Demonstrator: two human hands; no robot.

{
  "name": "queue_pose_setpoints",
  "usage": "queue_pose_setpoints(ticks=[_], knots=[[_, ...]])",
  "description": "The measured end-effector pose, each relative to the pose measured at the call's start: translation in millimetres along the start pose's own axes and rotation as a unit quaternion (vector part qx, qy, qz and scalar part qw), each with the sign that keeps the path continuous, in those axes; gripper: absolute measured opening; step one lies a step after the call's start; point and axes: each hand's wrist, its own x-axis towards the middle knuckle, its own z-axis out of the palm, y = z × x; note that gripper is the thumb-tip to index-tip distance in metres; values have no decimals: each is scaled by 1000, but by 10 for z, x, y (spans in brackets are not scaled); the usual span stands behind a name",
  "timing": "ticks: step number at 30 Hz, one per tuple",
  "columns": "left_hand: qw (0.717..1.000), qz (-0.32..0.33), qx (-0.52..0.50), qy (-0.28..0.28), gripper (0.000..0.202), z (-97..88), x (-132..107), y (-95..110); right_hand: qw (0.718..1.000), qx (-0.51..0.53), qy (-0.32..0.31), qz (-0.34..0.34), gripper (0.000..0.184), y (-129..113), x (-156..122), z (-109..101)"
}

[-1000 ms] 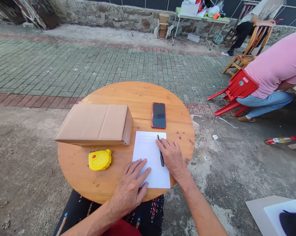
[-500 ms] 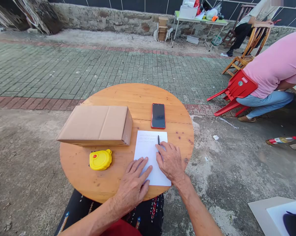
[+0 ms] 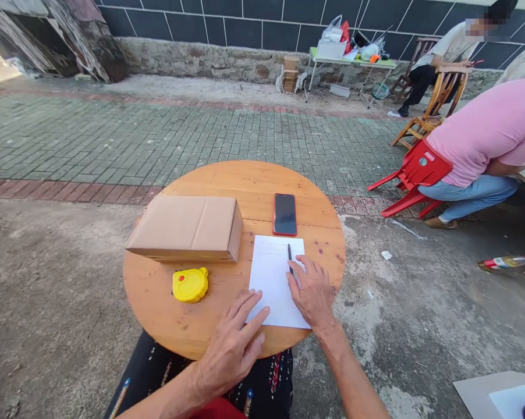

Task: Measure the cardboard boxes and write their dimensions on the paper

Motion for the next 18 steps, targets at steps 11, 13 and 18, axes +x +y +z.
queue_pose_setpoints(ticks=[11,13,18], knots=[[838,-357,-199,362,52,-1133,-49,-1317,930,360,-13,76,49,-1063,537,206],[828,-351,-264,347,49,-1105,41,-1405,920,380,-33,91,54,-1183,660,248],[832,-336,-299,325,51,-943,-28,-1348,918,369,-31,141,51,-1157,583,170]])
